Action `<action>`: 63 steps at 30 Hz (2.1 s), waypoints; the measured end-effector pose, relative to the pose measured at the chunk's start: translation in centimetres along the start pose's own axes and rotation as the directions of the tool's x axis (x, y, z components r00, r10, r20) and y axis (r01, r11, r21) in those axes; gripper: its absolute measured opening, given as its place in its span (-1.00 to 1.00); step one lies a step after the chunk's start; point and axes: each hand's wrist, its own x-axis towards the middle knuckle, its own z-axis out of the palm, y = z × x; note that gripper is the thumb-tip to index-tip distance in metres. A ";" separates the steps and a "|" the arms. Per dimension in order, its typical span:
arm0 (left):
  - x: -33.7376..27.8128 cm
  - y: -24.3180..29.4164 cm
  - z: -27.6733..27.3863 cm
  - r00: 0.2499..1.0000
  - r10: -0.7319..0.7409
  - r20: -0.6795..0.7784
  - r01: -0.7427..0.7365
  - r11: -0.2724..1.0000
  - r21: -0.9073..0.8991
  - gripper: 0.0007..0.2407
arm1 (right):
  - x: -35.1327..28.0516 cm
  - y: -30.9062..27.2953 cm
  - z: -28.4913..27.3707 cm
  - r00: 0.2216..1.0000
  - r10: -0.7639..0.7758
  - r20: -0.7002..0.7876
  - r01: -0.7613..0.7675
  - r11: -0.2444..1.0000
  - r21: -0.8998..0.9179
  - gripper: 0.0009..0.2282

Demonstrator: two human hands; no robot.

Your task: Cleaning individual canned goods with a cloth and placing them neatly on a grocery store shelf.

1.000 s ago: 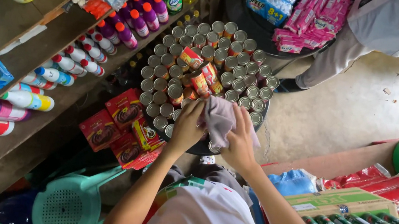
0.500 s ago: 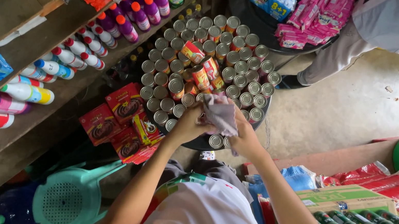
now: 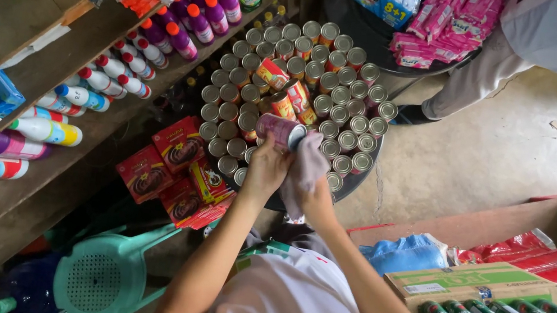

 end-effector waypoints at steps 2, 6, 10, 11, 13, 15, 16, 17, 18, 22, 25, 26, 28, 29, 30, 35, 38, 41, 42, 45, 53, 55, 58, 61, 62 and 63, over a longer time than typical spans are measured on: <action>0.0 0.0 0.1 0.971 -0.218 0.100 0.225 0.972 -0.066 -0.50 | -0.6 -1.2 0.7 0.973 -0.200 0.115 0.229 0.895 -0.383 -0.45; 1.4 -3.6 -8.4 0.995 -0.095 0.027 0.095 0.995 0.020 -0.56 | -0.2 -5.1 1.3 0.972 -0.183 0.147 0.232 0.836 -0.497 -0.49; 0.2 -1.4 -0.6 0.980 -0.198 0.009 0.198 0.979 -0.043 -0.50 | -0.7 -3.2 0.2 0.983 -0.170 0.073 0.184 0.851 -0.492 -0.55; -0.4 -0.7 1.0 0.973 -0.229 -0.018 0.228 0.973 -0.027 -0.47 | -1.1 -2.3 0.1 0.984 -0.168 0.054 0.174 0.864 -0.472 -0.56; -0.5 -0.6 0.7 0.975 -0.222 0.026 0.222 0.975 -0.014 -0.47 | -1.2 -2.5 -0.2 0.980 -0.188 0.069 0.198 0.863 -0.464 -0.56; -0.2 -1.1 -1.7 0.973 -0.219 0.068 0.220 0.976 -0.002 -0.46 | -1.1 -3.3 -0.3 0.976 -0.204 0.081 0.218 0.863 -0.456 -0.56; 0.2 -1.6 -4.0 0.979 -0.203 0.034 0.203 0.979 -0.024 -0.53 | -0.8 -4.1 -0.4 0.976 -0.196 0.090 0.215 0.858 -0.467 -0.55; 0.6 -2.3 -6.2 0.982 -0.189 0.002 0.189 0.981 -0.045 -0.59 | -0.5 -4.8 -0.5 0.977 -0.189 0.096 0.212 0.851 -0.480 -0.53; 0.2 -1.7 -3.9 0.982 -0.191 0.001 0.191 0.981 -0.046 -0.59 | -0.2 -4.9 -1.0 0.978 -0.188 0.095 0.210 0.852 -0.480 -0.53; -0.4 0.0 -0.9 0.984 -0.174 -0.045 0.173 0.984 -0.030 -0.58 | 0.3 -4.7 -1.9 0.961 -0.243 0.128 0.274 0.796 -0.540 -0.60; -0.7 0.1 -0.2 0.977 -0.213 -0.027 0.212 0.977 -0.016 -0.57 | 0.0 -5.1 -1.7 0.944 -0.254 0.212 0.330 0.760 -0.560 -0.65; -0.7 0.1 0.5 0.972 -0.233 -0.002 0.233 0.972 0.015 -0.56 | 0.0 -5.4 -1.5 0.937 -0.253 0.241 0.346 0.760 -0.550 -0.67; -0.4 -0.7 -1.0 0.977 -0.206 -0.054 0.206 0.979 0.000 -0.59 | 0.4 -4.1 -2.2 0.952 -0.230 0.200 0.304 0.774 -0.555 -0.68; -0.2 -1.0 -1.7 0.979 -0.175 -0.100 0.175 0.985 -0.009 -0.62 | 0.7 -3.4 -2.5 0.964 -0.215 0.158 0.267 0.786 -0.558 -0.69; -0.8 -0.3 0.0 0.979 -0.175 -0.103 0.175 0.985 -0.008 -0.62 | 0.5 -3.8 -2.4 0.964 -0.214 0.159 0.266 0.788 -0.556 -0.69; -0.4 -0.3 -3.6 0.970 -0.219 0.105 0.217 0.976 0.023 -0.50 | -1.0 -3.6 -2.2 0.948 -0.239 0.208 0.316 0.757 -0.572 -0.65; -0.5 -0.2 0.9 0.967 -0.237 -0.088 0.244 0.966 0.079 -0.57 | -0.5 -4.9 -2.1 0.945 -0.250 0.213 0.328 0.752 -0.572 -0.65; -0.5 -1.0 -0.2 0.984 -0.150 -0.100 0.156 0.986 0.053 -0.67 | 0.6 -5.2 -2.8 0.955 -0.257 0.148 0.296 0.787 -0.541 -0.62; -0.5 -0.6 0.6 0.984 -0.153 -0.095 0.158 0.986 0.054 -0.67 | 0.5 -4.9 -2.9 0.955 -0.261 0.144 0.297 0.785 -0.543 -0.62; -0.8 -0.4 1.2 0.983 -0.139 -0.120 0.148 0.986 0.078 -0.61 | -0.4 -4.4 -3.1 0.972 -0.179 0.153 0.235 0.761 -0.605 -0.68; 0.7 -1.4 -8.5 0.981 -0.193 -0.022 0.195 0.971 0.137 -0.67 | 0.0 -7.9 -3.1 0.956 -0.198 0.215 0.292 0.615 -0.732 -0.67; -0.9 0.3 -0.2 0.984 -0.167 -0.063 0.175 0.968 0.181 -0.68 | 0.3 -8.3 -3.5 0.952 -0.220 0.214 0.305 0.597 -0.742 -0.67; -1.7 1.3 3.8 0.986 -0.139 -0.096 0.157 0.966 0.205 -0.69 | 0.2 -7.3 -3.7 0.947 -0.243 0.211 0.316 0.572 -0.757 -0.69; -1.5 1.0 2.7 0.986 -0.148 -0.083 0.161 0.970 0.183 -0.70 | -0.8 -5.6 -3.8 0.956 -0.205 0.210 0.290 0.551 -0.783 -0.73; -1.4 0.9 2.2 0.986 -0.147 -0.081 0.160 0.969 0.186 -0.69 | -1.0 -5.1 -3.8 0.963 -0.168 0.213 0.271 0.542 -0.796 -0.74; -1.2 0.7 0.5 0.986 -0.145 -0.084 0.159 0.969 0.188 -0.69 | -1.2 -5.5 -3.5 0.962 -0.167 0.215 0.272 0.544 -0.794 -0.74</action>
